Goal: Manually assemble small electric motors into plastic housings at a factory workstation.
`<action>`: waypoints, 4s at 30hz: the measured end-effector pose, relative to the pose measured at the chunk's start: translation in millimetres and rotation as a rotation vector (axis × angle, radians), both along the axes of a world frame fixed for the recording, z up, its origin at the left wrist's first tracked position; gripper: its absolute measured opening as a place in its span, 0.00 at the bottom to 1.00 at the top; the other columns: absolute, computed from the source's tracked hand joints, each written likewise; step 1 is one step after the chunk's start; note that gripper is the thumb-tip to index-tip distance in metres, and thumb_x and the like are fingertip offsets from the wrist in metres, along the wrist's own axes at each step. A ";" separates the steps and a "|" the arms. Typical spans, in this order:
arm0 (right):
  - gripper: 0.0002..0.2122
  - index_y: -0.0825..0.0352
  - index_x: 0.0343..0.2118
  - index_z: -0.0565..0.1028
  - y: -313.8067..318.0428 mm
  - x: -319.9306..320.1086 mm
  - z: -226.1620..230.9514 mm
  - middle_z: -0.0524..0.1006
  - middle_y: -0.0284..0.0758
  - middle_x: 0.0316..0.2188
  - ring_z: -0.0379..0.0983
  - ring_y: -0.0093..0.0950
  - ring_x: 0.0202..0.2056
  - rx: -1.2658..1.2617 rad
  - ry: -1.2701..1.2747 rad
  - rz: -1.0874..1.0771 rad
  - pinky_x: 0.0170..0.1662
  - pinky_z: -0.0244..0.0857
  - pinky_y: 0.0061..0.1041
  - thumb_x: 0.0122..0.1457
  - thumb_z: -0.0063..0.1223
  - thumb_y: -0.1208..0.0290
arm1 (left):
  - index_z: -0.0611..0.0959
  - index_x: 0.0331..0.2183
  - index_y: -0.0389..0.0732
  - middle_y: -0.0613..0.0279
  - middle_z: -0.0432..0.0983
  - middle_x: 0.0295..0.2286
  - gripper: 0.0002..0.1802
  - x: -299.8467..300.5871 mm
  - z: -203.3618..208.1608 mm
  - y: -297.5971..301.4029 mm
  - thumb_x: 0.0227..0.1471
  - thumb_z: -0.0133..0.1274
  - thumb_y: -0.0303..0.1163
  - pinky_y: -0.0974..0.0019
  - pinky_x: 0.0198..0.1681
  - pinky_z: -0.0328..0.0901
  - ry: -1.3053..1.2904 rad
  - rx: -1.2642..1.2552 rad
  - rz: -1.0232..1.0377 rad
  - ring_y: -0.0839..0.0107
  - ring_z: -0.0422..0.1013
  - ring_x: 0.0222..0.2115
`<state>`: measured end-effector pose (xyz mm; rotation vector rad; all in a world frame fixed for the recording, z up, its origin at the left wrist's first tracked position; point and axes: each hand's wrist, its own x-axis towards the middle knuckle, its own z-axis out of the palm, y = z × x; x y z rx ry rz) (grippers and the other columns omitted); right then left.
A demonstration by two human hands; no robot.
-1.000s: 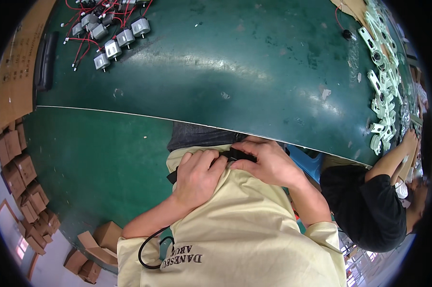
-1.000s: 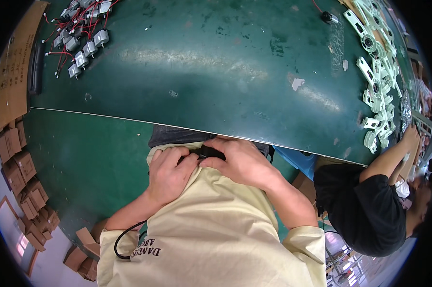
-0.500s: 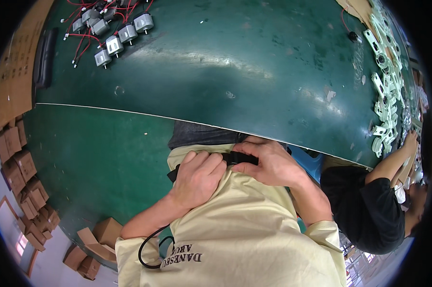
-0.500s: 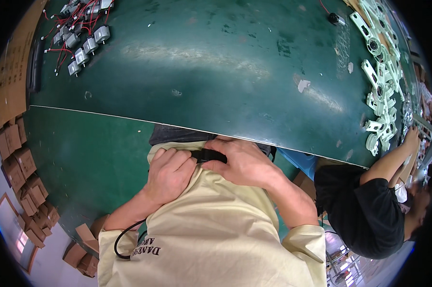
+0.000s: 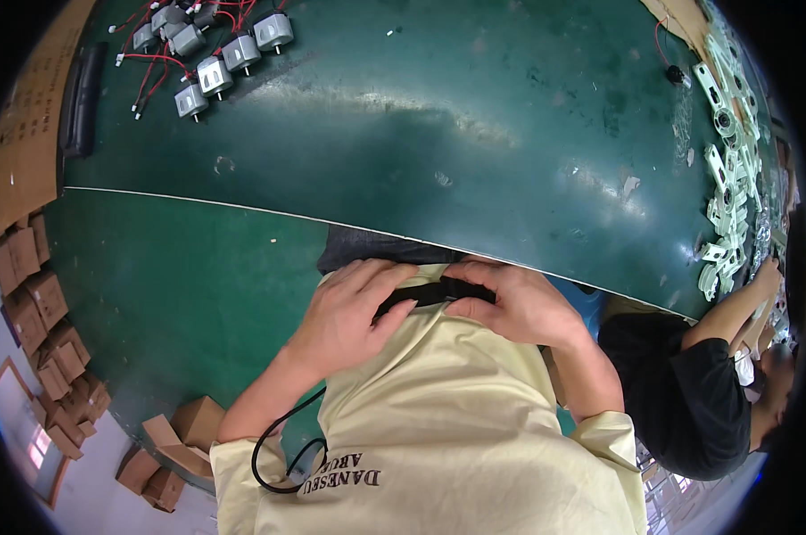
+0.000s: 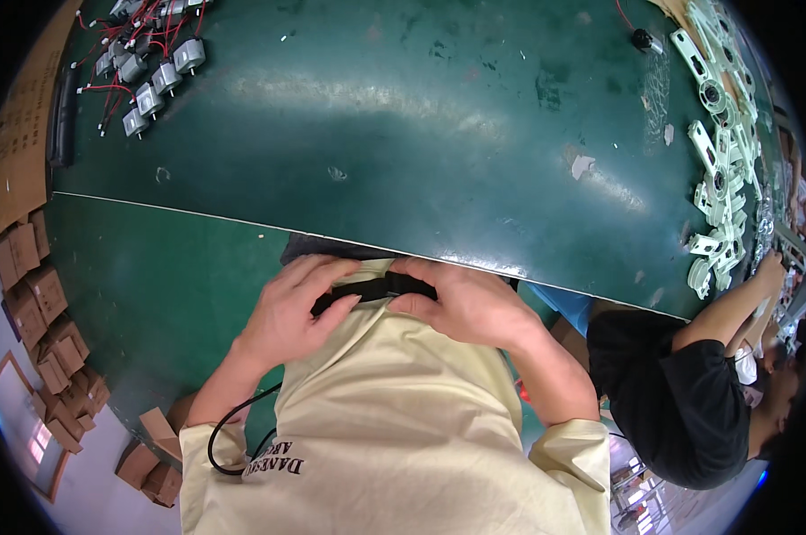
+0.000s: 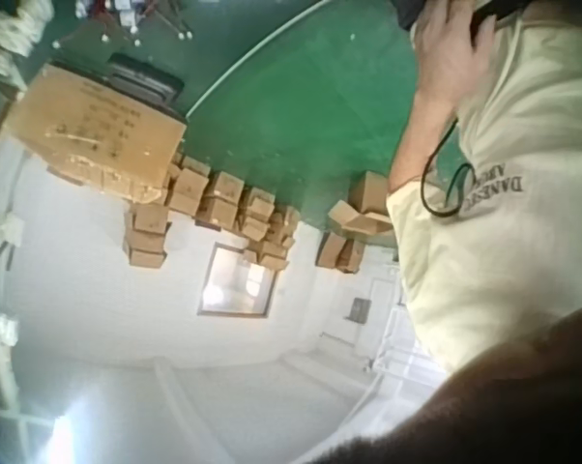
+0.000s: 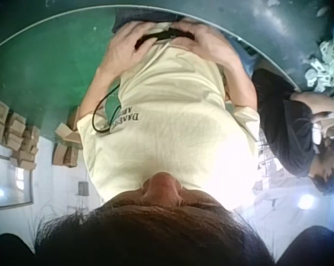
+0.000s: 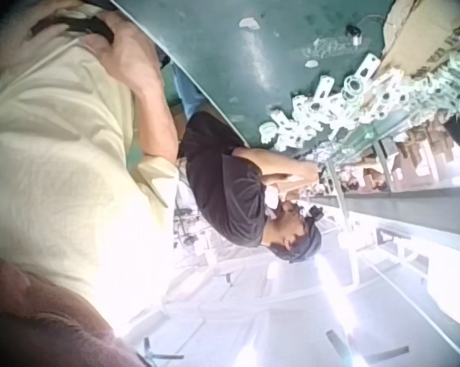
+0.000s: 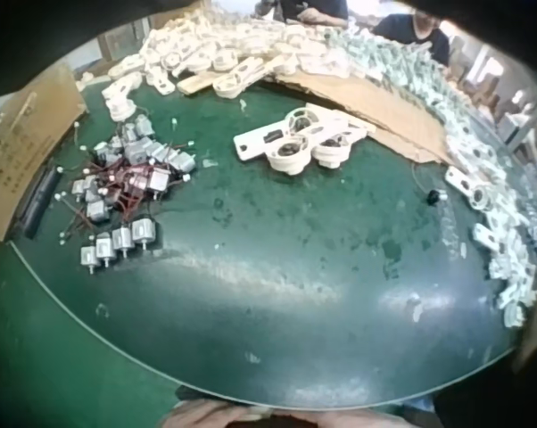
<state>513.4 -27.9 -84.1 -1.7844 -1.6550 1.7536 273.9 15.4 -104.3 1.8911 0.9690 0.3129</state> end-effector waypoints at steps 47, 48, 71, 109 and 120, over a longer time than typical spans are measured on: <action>0.17 0.67 0.43 0.77 -6.0 -29.8 0.4 0.75 0.41 0.36 0.74 0.44 0.38 0.326 -0.056 0.128 0.42 0.68 0.38 0.54 0.64 0.63 | 0.74 0.23 0.44 0.67 0.64 0.24 0.05 -21.0 -27.5 6.0 0.41 0.53 0.30 0.67 0.32 0.61 -0.007 0.536 -0.348 0.70 0.67 0.27; 0.17 0.67 0.42 0.77 -7.3 -32.0 -0.3 0.76 0.40 0.36 0.74 0.43 0.38 0.349 -0.092 0.118 0.42 0.67 0.37 0.55 0.64 0.62 | 0.73 0.23 0.44 0.67 0.64 0.24 0.05 -21.1 -25.5 8.2 0.41 0.53 0.30 0.67 0.32 0.61 -0.007 0.528 -0.345 0.70 0.67 0.28; 0.16 0.68 0.40 0.78 5.8 -41.9 9.5 0.77 0.38 0.36 0.73 0.39 0.37 0.380 -0.171 0.302 0.43 0.64 0.33 0.55 0.63 0.61 | 0.72 0.22 0.42 0.64 0.65 0.23 0.06 -48.1 -29.0 6.2 0.42 0.53 0.29 0.65 0.31 0.63 -0.129 0.361 -0.257 0.66 0.67 0.27; 0.13 0.69 0.36 0.79 5.8 -43.4 4.7 0.75 0.38 0.35 0.73 0.39 0.39 0.373 -0.134 0.231 0.45 0.66 0.35 0.53 0.64 0.64 | 0.74 0.22 0.46 0.68 0.66 0.25 0.04 -37.1 -19.0 7.8 0.41 0.53 0.31 0.67 0.33 0.61 -0.006 0.541 -0.340 0.70 0.67 0.31; 0.12 0.67 0.37 0.77 5.1 -37.6 -2.7 0.74 0.39 0.33 0.73 0.40 0.33 0.255 -0.013 0.187 0.37 0.68 0.35 0.52 0.63 0.68 | 0.74 0.23 0.45 0.68 0.66 0.25 0.04 -44.6 -23.1 8.9 0.41 0.53 0.31 0.65 0.35 0.64 -0.047 0.431 -0.356 0.68 0.66 0.31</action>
